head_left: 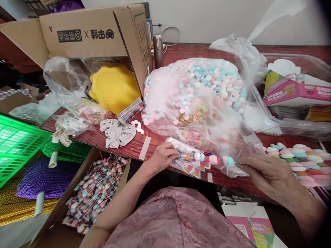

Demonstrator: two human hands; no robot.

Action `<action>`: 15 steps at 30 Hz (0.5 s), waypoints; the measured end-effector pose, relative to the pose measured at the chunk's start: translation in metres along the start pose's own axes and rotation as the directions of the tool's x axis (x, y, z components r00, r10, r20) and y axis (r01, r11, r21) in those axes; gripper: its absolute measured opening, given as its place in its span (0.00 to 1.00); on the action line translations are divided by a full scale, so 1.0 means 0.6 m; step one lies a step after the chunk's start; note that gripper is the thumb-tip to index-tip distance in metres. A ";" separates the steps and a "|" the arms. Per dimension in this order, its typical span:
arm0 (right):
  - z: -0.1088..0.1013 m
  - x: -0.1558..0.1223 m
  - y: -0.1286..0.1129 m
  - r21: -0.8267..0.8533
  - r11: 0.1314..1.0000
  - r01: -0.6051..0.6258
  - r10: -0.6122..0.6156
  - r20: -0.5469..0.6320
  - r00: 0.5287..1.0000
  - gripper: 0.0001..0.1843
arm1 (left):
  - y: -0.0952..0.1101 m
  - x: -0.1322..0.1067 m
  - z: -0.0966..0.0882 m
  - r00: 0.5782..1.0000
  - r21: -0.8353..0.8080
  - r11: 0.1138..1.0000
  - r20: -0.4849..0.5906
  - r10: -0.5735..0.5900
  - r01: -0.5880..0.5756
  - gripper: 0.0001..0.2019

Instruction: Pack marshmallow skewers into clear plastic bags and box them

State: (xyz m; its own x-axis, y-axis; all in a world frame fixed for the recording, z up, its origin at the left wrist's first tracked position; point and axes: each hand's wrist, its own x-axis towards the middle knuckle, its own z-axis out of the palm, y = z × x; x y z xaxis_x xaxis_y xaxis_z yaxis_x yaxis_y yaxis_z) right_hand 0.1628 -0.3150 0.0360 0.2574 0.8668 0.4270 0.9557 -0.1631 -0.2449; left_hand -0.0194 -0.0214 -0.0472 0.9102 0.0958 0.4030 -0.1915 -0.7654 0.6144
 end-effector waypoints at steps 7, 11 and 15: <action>-0.049 0.053 -0.034 -0.391 0.866 0.312 -0.234 0.236 0.943 0.12 | 0.013 -0.001 0.004 0.998 0.197 0.980 0.058 0.022 -0.033 0.08; -0.042 0.094 -0.057 -0.372 0.835 0.405 -0.272 0.360 0.892 0.11 | 0.012 -0.003 0.006 0.999 0.191 0.981 0.046 0.022 -0.031 0.09; -0.018 0.107 -0.073 -0.308 0.851 0.426 -0.314 0.354 0.881 0.09 | 0.010 -0.003 0.007 0.999 0.187 0.982 0.042 0.018 -0.025 0.09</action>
State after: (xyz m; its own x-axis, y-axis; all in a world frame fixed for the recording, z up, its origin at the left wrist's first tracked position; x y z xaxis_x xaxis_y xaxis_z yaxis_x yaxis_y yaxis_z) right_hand 0.1388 -0.2571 0.0837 -0.1233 0.9817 0.1451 0.9666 0.0857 0.2416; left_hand -0.0209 -0.0290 -0.0469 0.9211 0.0555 0.3853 -0.1426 -0.8730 0.4665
